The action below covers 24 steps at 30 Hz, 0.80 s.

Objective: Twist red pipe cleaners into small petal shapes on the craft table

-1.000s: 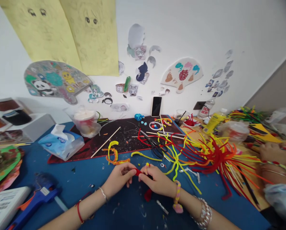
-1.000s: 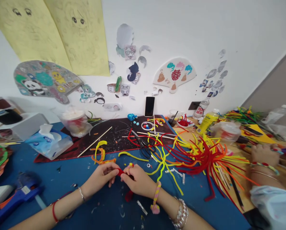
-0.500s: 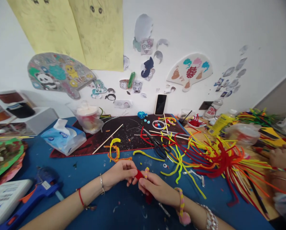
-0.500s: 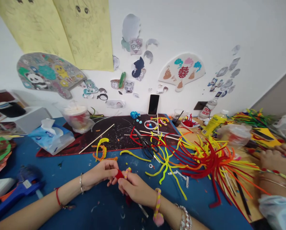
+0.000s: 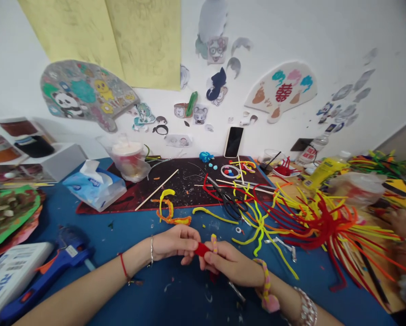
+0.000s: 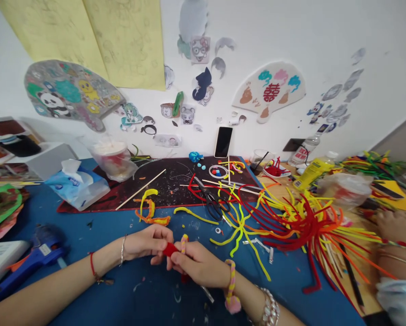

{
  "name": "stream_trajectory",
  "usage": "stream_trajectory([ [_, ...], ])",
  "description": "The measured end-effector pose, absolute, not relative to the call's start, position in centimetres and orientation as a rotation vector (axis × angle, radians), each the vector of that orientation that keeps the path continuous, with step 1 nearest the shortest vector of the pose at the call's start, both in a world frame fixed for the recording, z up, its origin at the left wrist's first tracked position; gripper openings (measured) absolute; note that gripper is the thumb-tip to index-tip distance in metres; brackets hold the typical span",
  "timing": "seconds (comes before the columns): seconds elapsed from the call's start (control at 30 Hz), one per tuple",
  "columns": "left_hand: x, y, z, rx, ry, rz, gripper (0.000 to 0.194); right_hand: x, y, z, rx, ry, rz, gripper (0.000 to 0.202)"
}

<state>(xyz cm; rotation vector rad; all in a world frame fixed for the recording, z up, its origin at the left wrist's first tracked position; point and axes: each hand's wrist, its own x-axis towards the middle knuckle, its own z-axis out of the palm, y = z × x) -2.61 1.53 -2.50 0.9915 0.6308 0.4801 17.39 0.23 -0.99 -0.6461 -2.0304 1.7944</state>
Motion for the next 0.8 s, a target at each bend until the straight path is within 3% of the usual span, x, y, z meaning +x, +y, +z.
stream_trajectory([
  [0.23, -2.0, 0.6, -1.8, 1.101, 0.584, 0.444, 0.033, 17.8, 1.6, -1.2, -0.58, -1.969, 1.942, 0.041],
  [0.6, 0.5, -1.8, 0.2, 0.926, 0.524, 0.792, 0.034, 17.3, 0.7, -2.2, -0.384, -1.684, 1.996, 0.039],
  [0.73, -0.5, -1.5, 1.0, 1.469, 0.764, 0.757, 0.034, 17.3, 0.6, -2.4, -0.464, -1.648, 2.036, 0.037],
  [0.8, -1.1, -1.2, 1.5, 1.993, 0.844, 0.72, 0.022, 17.3, 0.6, -2.6, -0.483, -1.595, 2.09, 0.038],
])
